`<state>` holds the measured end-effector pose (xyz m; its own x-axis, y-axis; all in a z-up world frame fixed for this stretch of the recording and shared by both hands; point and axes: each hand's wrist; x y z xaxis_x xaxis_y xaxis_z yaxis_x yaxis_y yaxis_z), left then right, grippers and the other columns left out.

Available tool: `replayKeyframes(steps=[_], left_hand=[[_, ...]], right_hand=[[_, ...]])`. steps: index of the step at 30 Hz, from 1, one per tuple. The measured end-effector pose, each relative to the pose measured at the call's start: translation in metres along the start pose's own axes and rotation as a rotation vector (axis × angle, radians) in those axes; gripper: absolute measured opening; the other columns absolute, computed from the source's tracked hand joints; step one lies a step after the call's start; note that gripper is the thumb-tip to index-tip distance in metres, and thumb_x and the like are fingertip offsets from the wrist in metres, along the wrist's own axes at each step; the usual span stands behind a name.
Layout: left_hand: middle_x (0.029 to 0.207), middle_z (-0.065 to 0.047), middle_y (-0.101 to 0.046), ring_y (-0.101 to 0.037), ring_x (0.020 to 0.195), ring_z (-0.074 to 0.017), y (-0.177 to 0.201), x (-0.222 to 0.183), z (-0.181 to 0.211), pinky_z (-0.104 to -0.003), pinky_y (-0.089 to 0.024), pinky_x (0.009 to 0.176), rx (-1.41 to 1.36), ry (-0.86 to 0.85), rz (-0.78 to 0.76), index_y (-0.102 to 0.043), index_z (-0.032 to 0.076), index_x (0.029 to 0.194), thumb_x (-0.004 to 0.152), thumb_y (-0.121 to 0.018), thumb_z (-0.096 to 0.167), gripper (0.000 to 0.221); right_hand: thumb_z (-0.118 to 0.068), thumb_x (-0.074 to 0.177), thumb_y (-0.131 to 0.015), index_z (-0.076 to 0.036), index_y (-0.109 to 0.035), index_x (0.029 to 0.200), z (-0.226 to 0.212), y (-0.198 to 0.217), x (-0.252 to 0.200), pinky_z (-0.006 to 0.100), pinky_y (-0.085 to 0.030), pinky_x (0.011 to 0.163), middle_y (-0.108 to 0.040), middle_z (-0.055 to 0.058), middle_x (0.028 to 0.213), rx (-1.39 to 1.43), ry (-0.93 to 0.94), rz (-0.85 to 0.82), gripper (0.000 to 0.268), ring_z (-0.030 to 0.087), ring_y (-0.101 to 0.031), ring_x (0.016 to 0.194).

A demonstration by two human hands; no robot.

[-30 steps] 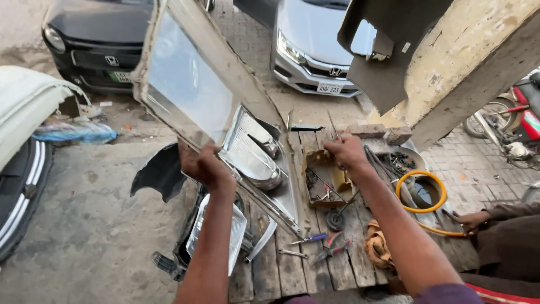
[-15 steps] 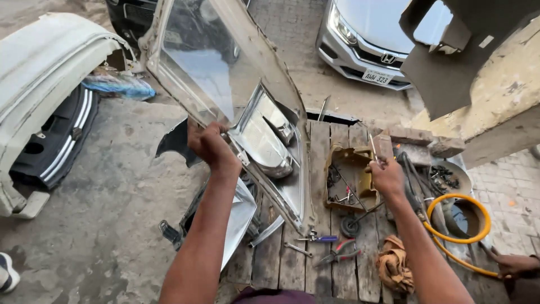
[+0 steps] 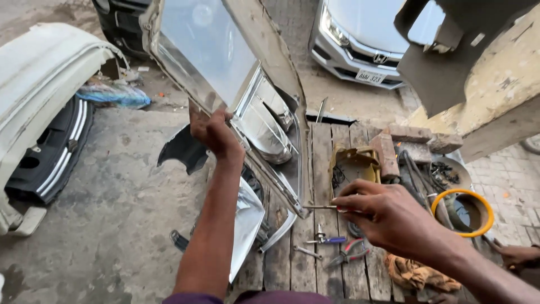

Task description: Assembling a car headlight by fitting the clear lens trim onto the housing and securing it with a screwdriver.

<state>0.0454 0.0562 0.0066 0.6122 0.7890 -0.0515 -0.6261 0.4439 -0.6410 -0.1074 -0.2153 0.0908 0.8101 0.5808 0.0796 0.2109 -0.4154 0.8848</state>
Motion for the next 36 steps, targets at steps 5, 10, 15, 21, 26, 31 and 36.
replayKeyframes(steps=[5, 10, 15, 21, 26, 31, 36], left_hand=[[0.127, -0.031, -0.067, -0.066, 0.12, -0.0454, 0.003, 0.011, -0.002, -0.049, -0.059, 0.102, -0.026, 0.031, -0.018, -0.035, -0.004, 0.152, 0.061, -0.05, -0.021, 0.094], [0.129, -0.029, -0.067, -0.067, 0.118, -0.0501, 0.003, 0.018, 0.002, -0.056, -0.06, 0.097, -0.008, 0.042, -0.017, -0.037, 0.0, 0.152, 0.058, -0.05, -0.02, 0.097], [0.131, -0.03, -0.065, -0.068, 0.117, -0.0502, 0.006, 0.021, 0.003, -0.054, -0.061, 0.095, -0.016, 0.07, -0.01, -0.033, 0.001, 0.154, 0.059, -0.05, -0.02, 0.099], [0.133, -0.033, -0.064, -0.069, 0.115, -0.0492, 0.009, 0.016, -0.001, -0.027, -0.058, 0.06, 0.001, -0.007, -0.042, -0.037, -0.001, 0.152, 0.07, -0.052, -0.021, 0.086], [0.128, -0.023, -0.059, -0.05, 0.136, -0.0322, -0.007, -0.003, 0.012, -0.038, -0.046, 0.106, -0.009, -0.076, 0.043, -0.057, -0.005, 0.135, 0.056, -0.064, -0.012, 0.079], [0.131, -0.031, -0.058, -0.047, 0.138, -0.0398, -0.007, -0.003, 0.004, -0.041, -0.044, 0.109, -0.009, -0.073, 0.028, -0.055, -0.009, 0.136, 0.056, -0.063, -0.013, 0.08], [0.128, -0.025, -0.061, -0.058, 0.128, -0.0379, -0.001, 0.006, -0.004, -0.043, -0.053, 0.1, -0.044, -0.063, 0.072, -0.055, -0.003, 0.139, 0.056, -0.059, -0.013, 0.084]], right_hand=[[-0.023, 0.086, -0.076, -0.016, -0.084, 0.106, 0.001, -0.009, 0.011, 0.032, -0.061, 0.059, -0.079, -0.005, 0.102, -0.01, -0.088, -0.074, 0.022, 0.014, -0.077, 0.064], [-0.025, 0.085, -0.077, -0.02, -0.083, 0.109, -0.006, -0.005, 0.017, 0.031, -0.066, 0.066, -0.079, -0.007, 0.106, -0.029, -0.119, -0.104, 0.025, 0.013, -0.079, 0.072], [-0.025, 0.086, -0.076, -0.018, -0.084, 0.106, -0.01, -0.005, 0.021, 0.034, -0.06, 0.065, -0.079, -0.006, 0.104, -0.043, -0.083, -0.099, 0.023, 0.016, -0.079, 0.072], [-0.022, 0.085, -0.077, -0.017, -0.084, 0.105, -0.018, -0.002, 0.029, 0.036, -0.056, 0.069, -0.079, -0.005, 0.1, -0.031, -0.109, -0.119, 0.022, 0.018, -0.078, 0.077], [-0.008, 0.089, -0.067, -0.01, -0.078, 0.113, -0.056, 0.02, 0.057, 0.037, -0.065, 0.08, -0.077, 0.012, 0.105, 0.019, -0.331, -0.379, 0.026, 0.028, -0.078, 0.091], [-0.005, 0.087, -0.071, -0.007, -0.061, 0.134, -0.047, 0.003, 0.066, 0.045, -0.064, 0.081, -0.069, 0.021, 0.11, 0.242, -0.471, -0.163, 0.048, 0.034, -0.074, 0.092], [-0.011, 0.087, -0.076, -0.015, -0.046, 0.154, -0.036, -0.031, 0.056, 0.06, -0.061, 0.081, -0.072, 0.024, 0.1, 0.246, -0.211, 0.289, 0.074, 0.042, -0.074, 0.088]])
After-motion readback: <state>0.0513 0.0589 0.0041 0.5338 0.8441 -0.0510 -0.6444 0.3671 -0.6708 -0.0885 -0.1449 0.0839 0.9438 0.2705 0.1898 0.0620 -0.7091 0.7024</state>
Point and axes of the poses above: each hand's wrist, its own x-axis towards the middle knuckle, its own y-axis out of the back of the hand, z = x × y
